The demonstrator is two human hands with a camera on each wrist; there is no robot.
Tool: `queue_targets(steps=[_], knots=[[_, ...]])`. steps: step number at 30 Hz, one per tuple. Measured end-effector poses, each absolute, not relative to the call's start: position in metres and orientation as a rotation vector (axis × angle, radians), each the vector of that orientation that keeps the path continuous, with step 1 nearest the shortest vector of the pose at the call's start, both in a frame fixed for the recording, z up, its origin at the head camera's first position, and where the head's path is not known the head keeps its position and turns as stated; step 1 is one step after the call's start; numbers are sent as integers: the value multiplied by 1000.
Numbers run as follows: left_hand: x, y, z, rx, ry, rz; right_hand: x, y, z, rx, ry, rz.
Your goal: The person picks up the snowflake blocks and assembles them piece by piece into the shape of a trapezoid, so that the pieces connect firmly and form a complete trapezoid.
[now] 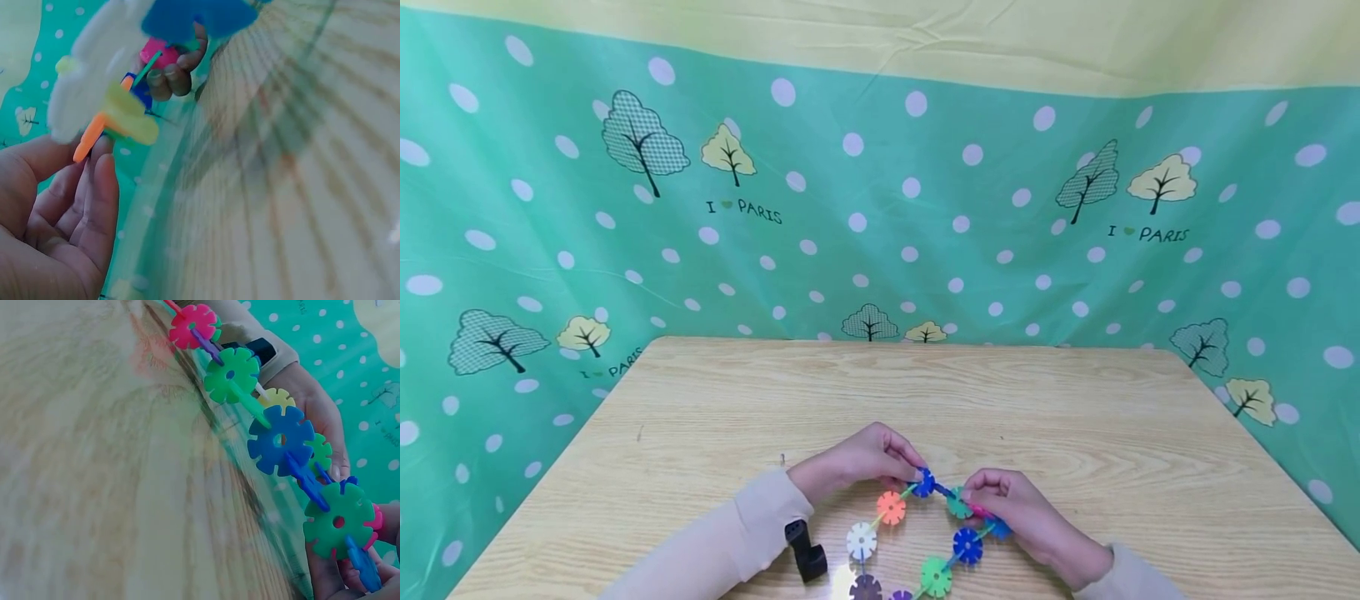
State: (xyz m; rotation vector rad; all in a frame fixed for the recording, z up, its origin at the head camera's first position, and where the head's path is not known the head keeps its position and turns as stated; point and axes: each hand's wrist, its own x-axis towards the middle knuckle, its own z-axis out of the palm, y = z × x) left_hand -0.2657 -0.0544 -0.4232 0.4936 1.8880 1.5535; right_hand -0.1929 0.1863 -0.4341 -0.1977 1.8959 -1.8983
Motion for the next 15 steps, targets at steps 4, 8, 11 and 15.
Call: queue_targets(steps=[4, 8, 11, 15], knots=[[-264, -53, -424, 498, 1906, 1571, -193, 186, -436, -209, 1826, -1947], [-263, -51, -425, 495, 1912, 1595, -193, 184, -437, -214, 1808, -1972], [-263, -51, -425, 494, 1907, 1607, -193, 183, -437, -205, 1825, -1976], [-263, -50, -424, 495, 1903, 1600, -192, 182, -437, -191, 1847, -1968]])
